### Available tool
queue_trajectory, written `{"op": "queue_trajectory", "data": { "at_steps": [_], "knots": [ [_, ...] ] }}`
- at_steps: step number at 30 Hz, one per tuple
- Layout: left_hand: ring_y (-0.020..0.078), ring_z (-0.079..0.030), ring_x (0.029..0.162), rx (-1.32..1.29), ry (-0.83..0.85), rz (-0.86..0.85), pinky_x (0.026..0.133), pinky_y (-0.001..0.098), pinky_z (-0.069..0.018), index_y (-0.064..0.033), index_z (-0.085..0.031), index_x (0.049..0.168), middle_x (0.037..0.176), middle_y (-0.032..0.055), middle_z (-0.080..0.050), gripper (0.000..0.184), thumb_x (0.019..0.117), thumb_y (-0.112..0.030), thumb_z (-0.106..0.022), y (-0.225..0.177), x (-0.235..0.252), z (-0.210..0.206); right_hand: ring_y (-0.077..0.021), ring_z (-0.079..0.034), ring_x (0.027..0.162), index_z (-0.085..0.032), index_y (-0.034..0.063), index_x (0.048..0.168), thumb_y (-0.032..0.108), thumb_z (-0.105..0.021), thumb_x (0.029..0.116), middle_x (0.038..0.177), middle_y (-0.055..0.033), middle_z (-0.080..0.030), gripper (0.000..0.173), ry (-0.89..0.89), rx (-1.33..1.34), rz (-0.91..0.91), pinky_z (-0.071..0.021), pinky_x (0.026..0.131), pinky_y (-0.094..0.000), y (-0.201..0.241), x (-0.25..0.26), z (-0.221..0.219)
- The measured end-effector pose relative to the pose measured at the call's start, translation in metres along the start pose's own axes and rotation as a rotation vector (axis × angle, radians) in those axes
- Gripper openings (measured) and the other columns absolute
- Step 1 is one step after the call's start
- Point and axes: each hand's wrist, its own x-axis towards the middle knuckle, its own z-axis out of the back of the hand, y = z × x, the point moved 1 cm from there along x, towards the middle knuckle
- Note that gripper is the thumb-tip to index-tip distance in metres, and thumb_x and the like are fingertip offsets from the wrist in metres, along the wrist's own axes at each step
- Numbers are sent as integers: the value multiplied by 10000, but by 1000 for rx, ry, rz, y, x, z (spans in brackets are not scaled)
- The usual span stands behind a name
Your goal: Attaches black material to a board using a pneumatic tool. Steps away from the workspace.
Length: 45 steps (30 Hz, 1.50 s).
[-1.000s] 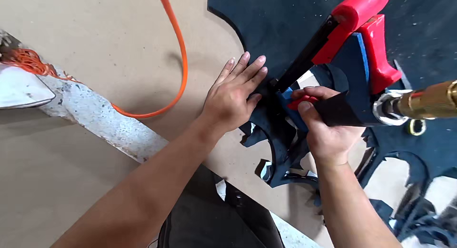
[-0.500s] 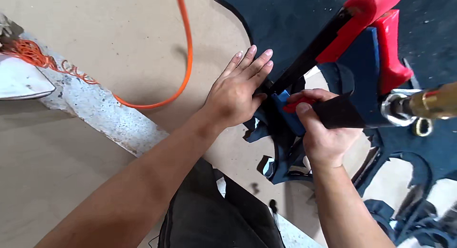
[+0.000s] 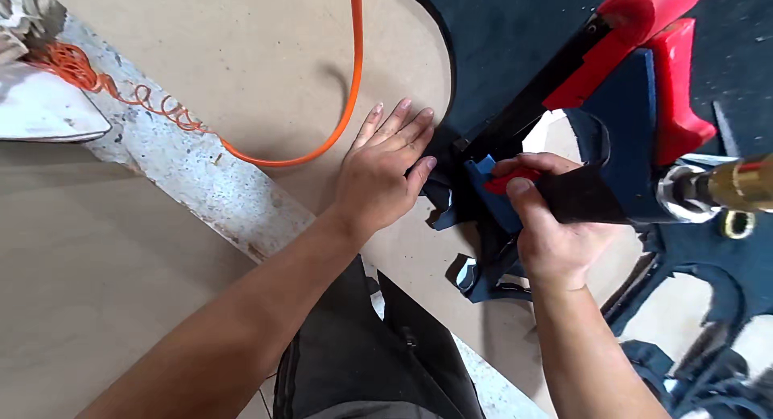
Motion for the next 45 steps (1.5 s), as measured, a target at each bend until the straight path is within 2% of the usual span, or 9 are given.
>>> {"op": "queue_trajectory", "data": {
  "at_steps": [4, 10, 16, 23, 29, 34, 38, 42, 45],
  "knots": [
    [207, -388, 1513, -22, -26, -4, 1297, 518, -207, -124, -661, 1396, 1525, -18, -561, 413, 1076, -329, -498, -1, 0, -1, -272, -744, 934, -647, -30, 1116, 44, -725, 896, 1026, -140, -752, 245, -2, -48, 38, -639, 824, -434, 2, 2, -2],
    [229, -345, 1535, -47, 69, -87, 1295, 518, -188, -109, -582, 1473, 1578, 12, -500, 474, 1075, -342, -472, 6, -3, 7, -329, -738, 1025, -618, -37, 1197, 50, -728, 897, 1116, -160, -744, 331, 99, -44, -9, -636, 908, -485, 9, -1, 3],
    [270, -335, 1539, -61, 88, -133, 1290, 531, -175, -87, -582, 1464, 1576, 56, -500, 589, 984, -425, -628, 11, -3, 10, -317, -747, 1003, -611, -26, 1178, 63, -739, 886, 1092, -146, -753, 330, 129, -102, -5, -641, 902, -484, 17, 2, -4],
    [259, -346, 1533, -60, 94, -111, 1284, 529, -179, -77, -596, 1448, 1565, 50, -515, 566, 999, -423, -612, 10, -4, 8, -234, -759, 907, -688, -8, 1070, 75, -731, 893, 995, -108, -770, 200, 103, -226, 27, -654, 809, -412, 20, 8, -10],
    [229, -343, 1535, -89, 185, -135, 1287, 482, -206, -106, -597, 1455, 1571, 34, -509, 571, 991, -437, -633, 17, 2, 19, -288, -756, 996, -658, -14, 1160, 86, -736, 900, 1078, -123, -766, 290, 172, -165, -35, -654, 895, -464, 24, 5, -5],
    [221, -325, 1544, -56, 175, -147, 1291, 473, -196, -111, -579, 1473, 1586, 19, -491, 569, 1024, -460, -566, 17, 1, 16, -240, -764, 949, -695, -2, 1094, 84, -725, 901, 1030, -101, -776, 213, 173, -220, -60, -662, 849, -421, 34, 14, -11],
    [222, -377, 1518, -58, 109, -147, 1285, 465, -225, -111, -623, 1430, 1548, 20, -537, 529, 1011, -433, -603, 16, -1, 13, -236, -766, 938, -692, 1, 1085, 88, -736, 898, 1026, -99, -777, 211, 182, -239, -60, -664, 840, -418, 35, 14, -15],
    [214, -316, 1548, -57, 164, -137, 1301, 466, -172, -103, -561, 1488, 1585, 14, -492, 573, 1034, -453, -544, 17, 1, 13, -234, -762, 908, -692, 5, 1071, 101, -726, 914, 996, -99, -773, 187, 147, -203, -90, -660, 806, -417, 33, 17, -15],
    [237, -294, 1557, -89, 255, -184, 1297, 482, -160, -83, -529, 1508, 1610, 40, -457, 585, 1022, -406, -576, 22, 3, 23, -223, -764, 941, -698, 10, 1098, 97, -724, 908, 1026, -89, -779, 210, 153, -217, -103, -661, 831, -401, 38, 13, -17]
  ]
}}
